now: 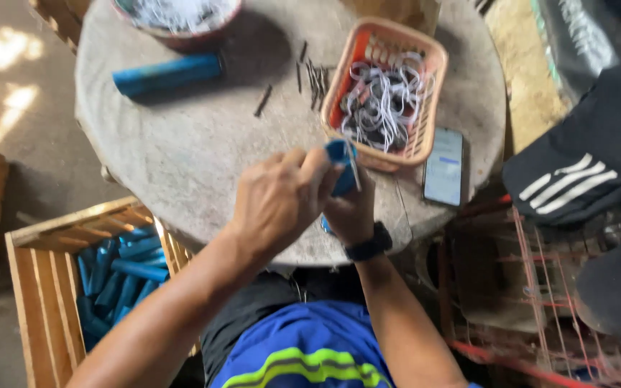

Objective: Inserting cotton wicks into blue plastic candle molds at a workbench

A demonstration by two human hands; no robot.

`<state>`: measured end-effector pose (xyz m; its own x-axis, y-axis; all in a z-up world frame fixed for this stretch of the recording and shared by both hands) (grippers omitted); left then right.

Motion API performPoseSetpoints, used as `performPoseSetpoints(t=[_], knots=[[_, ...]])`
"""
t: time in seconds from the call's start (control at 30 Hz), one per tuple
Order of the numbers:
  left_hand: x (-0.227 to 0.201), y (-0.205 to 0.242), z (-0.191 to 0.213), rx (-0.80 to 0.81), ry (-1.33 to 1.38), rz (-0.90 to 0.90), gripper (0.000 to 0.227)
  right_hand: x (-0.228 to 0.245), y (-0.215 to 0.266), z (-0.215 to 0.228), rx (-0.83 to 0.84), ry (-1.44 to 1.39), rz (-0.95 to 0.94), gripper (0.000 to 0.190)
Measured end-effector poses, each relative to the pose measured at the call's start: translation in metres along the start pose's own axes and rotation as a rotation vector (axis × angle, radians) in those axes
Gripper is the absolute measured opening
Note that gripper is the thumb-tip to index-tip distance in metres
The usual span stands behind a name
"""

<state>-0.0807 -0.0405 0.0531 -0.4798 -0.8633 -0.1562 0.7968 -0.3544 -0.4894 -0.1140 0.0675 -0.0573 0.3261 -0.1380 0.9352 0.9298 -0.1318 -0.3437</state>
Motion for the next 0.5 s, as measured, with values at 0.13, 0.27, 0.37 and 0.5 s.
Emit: performPoseSetpoints(t=[0.13, 0.27, 0.37, 0.5], knots=[[-0.013, 0.015, 0.011, -0.080, -0.114, -0.071, 0.020, -0.007, 0.006, 0.002, -0.013, -0.002, 0.069, 0.021], [-0.009, 0.028, 0.020, -0.055, 0.090, -0.010, 0.025, 0.017, 0.017, -0.004, -0.073, 0.121, 0.091, 0.032], [-0.005, 0.040, 0.014, -0.056, 0.244, 0.041, 0.025, 0.032, 0.023, -0.010, -0.056, 0.220, 0.098, 0.034], [0.000, 0.048, 0.013, -0.132, 0.384, 0.134, 0.025, 0.040, 0.027, -0.011, -0.037, 0.199, 0.133, 0.036]])
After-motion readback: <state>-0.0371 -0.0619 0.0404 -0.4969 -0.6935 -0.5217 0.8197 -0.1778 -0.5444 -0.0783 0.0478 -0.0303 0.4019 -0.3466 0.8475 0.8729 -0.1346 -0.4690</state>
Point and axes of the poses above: each hand's wrist, its own y-axis away from the middle knuckle, its own z-axis out of the back of the hand, x = y × z, the point moved 8 cm from there along -y, towards the middle knuckle, and after that the axes turned 3 degrees about -z, right-handed, at the moved point
